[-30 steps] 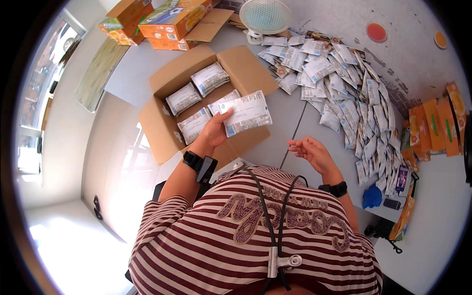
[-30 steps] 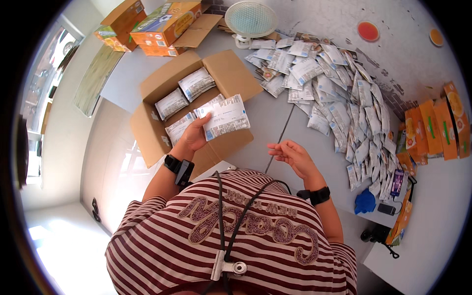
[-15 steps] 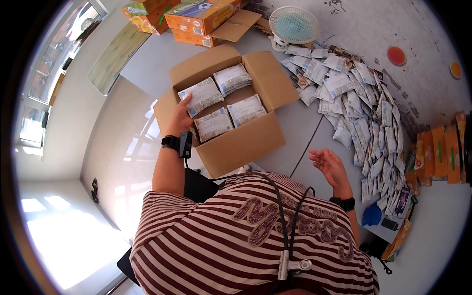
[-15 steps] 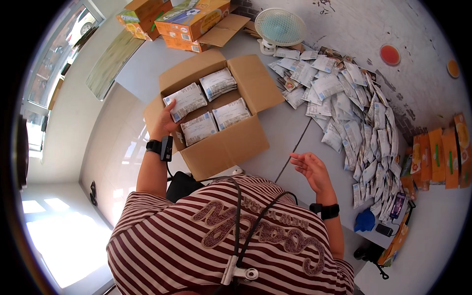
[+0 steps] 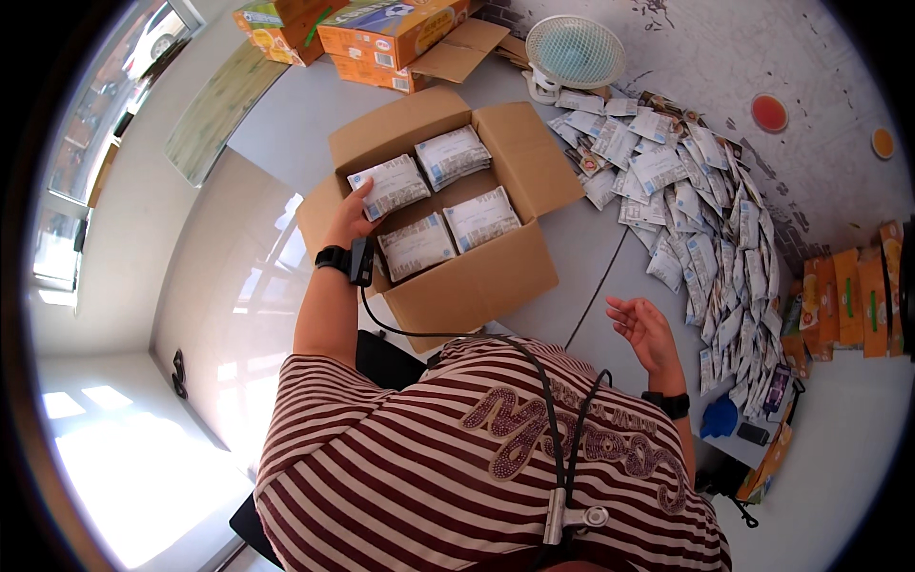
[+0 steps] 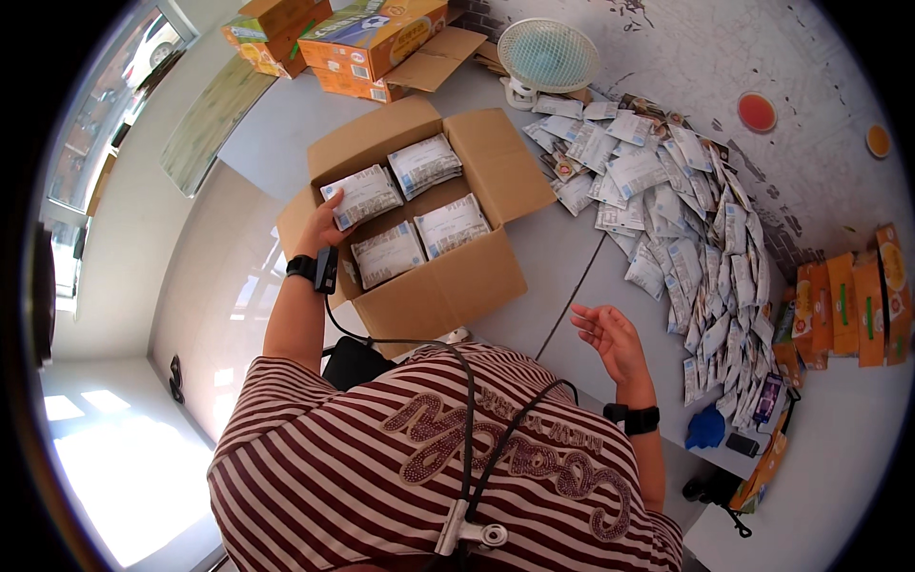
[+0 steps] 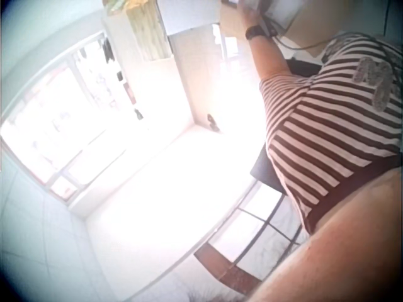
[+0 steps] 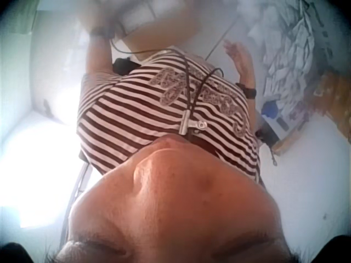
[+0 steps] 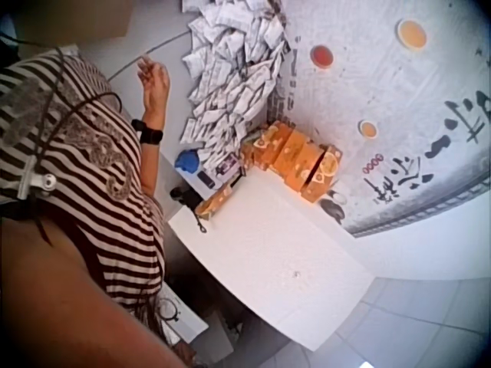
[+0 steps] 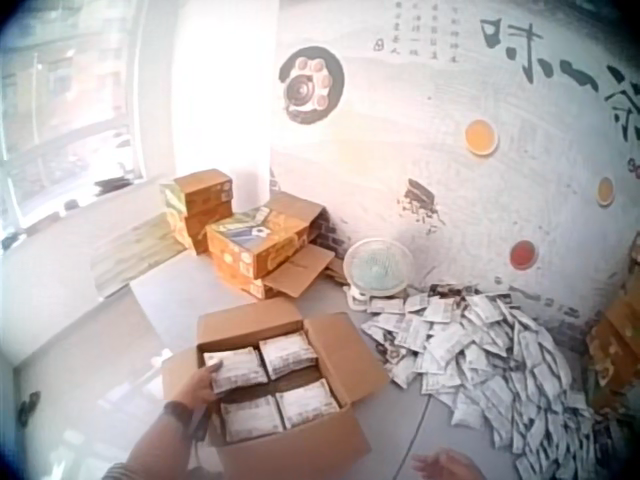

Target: The person opens a cardboard box and places multiple small white packets into it one by one. They pick up packets from a large pile on the table, briefly inspect them, and arrange them inside the box.

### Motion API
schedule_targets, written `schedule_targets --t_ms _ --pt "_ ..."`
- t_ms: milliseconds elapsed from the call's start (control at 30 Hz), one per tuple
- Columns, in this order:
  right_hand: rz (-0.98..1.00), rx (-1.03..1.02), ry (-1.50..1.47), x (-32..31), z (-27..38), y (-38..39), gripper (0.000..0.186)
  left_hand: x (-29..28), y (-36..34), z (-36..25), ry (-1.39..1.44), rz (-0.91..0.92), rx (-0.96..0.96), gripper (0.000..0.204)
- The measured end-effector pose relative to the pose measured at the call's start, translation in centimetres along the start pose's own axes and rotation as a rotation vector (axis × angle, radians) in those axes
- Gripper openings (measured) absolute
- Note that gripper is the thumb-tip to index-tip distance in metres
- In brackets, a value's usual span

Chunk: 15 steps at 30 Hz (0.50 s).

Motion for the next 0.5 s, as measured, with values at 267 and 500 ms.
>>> schedule_targets --t_ms 267,500 --pt "-0.042 -0.01 0.003 0.2 -0.1 0.3 0.019 -0.2 -2.2 -0.3 -0.025 -0.02 -0.06 0.037" --pt "-0.077 -0.016 0.011 0.6 0.2 1.1 0.019 -1.3 -4.4 -0.7 -0.121 -0.1 -0.107 0.036"
Point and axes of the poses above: each hand's wrist, its own y-axis away from the middle knuckle, its own x-axis out of the palm, z = x × y, the point moved 6 cm from there along -y, towards the middle knuckle, and after that the axes turned 11 degrees about -x, right-handed, at the moved point
